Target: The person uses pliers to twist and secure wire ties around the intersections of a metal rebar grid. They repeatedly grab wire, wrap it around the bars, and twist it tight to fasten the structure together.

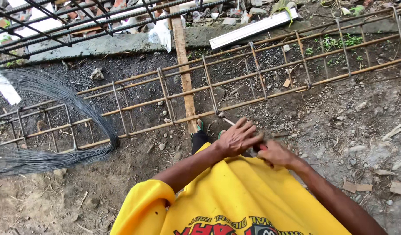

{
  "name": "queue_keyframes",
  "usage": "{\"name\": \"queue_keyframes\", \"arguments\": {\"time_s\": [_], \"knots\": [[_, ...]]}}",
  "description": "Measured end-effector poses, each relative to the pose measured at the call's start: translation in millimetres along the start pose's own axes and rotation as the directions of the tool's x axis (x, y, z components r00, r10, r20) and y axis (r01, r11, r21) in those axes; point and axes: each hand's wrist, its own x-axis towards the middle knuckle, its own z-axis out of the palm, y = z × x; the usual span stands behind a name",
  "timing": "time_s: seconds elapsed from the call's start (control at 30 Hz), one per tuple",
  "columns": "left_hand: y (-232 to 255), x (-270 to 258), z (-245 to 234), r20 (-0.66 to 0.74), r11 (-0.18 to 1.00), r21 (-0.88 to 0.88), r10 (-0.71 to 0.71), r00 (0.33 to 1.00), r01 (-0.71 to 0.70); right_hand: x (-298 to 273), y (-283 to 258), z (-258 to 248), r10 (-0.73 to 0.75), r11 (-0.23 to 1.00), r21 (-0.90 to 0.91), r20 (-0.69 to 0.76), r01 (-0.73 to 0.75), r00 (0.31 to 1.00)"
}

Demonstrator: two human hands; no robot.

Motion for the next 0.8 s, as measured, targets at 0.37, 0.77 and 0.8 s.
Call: {"name": "queue_keyframes", "arguments": {"time_s": [0.37, 0.77, 0.8], "knots": [[-6, 11, 45, 0.109, 0.991, -0.021, -0.128, 0.986, 0.131, -52, -62, -15, -0.209, 0.923, -0.334, -0.018, 0.191, 0.978], [-8, 1, 86, 0.243, 0.962, 0.166, -0.252, 0.937, 0.216, 26, 46, 7, -0.313, 0.639, -0.768, -0.320, -0.051, 0.894], [-5, 0, 83, 0.287, 0.956, 0.184, -0.274, 0.918, 0.228, 33, 53, 16, -0.321, 0.720, -0.694, -0.349, -0.013, 0.881]]}}
